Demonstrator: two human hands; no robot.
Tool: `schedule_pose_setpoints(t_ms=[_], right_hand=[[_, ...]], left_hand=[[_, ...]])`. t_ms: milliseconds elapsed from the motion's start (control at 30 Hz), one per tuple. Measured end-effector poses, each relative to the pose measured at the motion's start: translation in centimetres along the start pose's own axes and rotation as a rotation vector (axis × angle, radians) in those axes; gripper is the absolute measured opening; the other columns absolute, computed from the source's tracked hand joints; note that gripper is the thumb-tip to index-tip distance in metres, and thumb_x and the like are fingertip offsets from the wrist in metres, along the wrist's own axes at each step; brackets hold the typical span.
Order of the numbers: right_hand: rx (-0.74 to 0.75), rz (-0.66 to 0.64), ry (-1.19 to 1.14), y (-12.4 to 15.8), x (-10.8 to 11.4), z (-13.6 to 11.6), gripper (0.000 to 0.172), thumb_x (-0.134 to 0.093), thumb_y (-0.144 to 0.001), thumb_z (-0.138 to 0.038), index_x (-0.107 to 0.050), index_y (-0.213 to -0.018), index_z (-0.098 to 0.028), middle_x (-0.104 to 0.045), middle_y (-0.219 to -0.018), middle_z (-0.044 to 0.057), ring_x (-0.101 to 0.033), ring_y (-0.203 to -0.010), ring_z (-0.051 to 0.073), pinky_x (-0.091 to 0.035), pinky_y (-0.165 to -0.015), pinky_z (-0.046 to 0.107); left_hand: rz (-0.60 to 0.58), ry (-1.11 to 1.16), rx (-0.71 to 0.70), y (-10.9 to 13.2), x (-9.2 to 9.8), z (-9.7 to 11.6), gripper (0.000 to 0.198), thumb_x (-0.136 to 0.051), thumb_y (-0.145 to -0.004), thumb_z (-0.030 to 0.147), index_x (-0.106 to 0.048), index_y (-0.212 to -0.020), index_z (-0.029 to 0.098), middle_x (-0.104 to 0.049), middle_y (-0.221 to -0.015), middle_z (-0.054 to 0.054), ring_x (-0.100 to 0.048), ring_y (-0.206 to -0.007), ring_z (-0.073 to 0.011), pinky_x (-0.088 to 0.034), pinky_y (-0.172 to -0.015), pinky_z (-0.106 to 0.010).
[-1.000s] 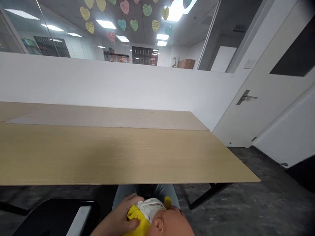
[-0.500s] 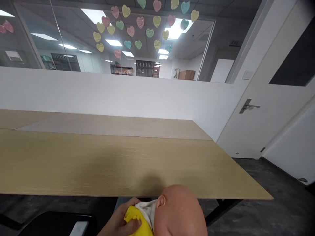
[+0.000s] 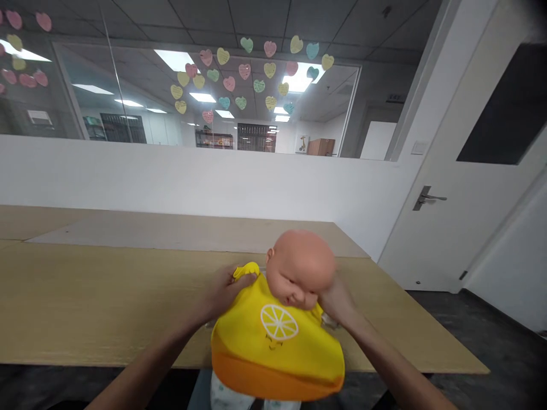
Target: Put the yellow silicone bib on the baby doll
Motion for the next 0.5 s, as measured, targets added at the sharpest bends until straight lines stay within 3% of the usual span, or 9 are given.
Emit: schedule_pose_setpoints(t_ms=[67,200,500], right_hand=[[0.034,-0.008,0.070,-2.8,-0.1,-1.3,0.019,-0.051,-0.080,-0.021,-0.068,-0.079,-0.013,-0.072,-0.094,0.012,-0.064,-0.088,0.028,-0.038,-0.059,0.026],[0.065,-0.021,0.455,-6.9,-1.1,-2.1,0.030,-0.042,-0.092,-0.025,-0.069,-0.082,-0.014,-0.072,-0.090,0.013,-0.066,-0.079,0.022,-0.030,-0.057,0.027],[0.054,-0.123,0.780,-10.1,-6.0,2.1,0.034,-0.032,-0.100,-0.031,-0.064,-0.099,-0.017,-0.070,-0.093,0.013,-0.066,-0.084,0.024,-0.033,-0.061,0.029]], left_hand=[[0.041,-0.171,-0.084,-2.4,0.8,0.4,0.037,-0.052,-0.082,0.049,-0.065,-0.080,0.014,-0.069,-0.076,-0.003,-0.063,-0.074,-0.0222,-0.044,-0.060,-0.026],[0.085,-0.358,-0.164,-6.2,1.6,-0.3,0.038,-0.044,-0.087,0.047,-0.063,-0.079,0.015,-0.068,-0.074,-0.003,-0.060,-0.072,-0.0206,-0.038,-0.059,-0.025],[0.103,-0.460,-0.144,-10.5,0.8,-5.7,0.039,-0.040,-0.091,0.045,-0.067,-0.098,0.018,-0.073,-0.100,-0.009,-0.066,-0.091,-0.0239,-0.042,-0.075,-0.029]])
Point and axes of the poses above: each hand's wrist, its own y-axis away from the middle knuckle, its own x-axis out of the back of the hand, z = x × y, the point moved 8 cm from there along -y, towards the middle knuckle
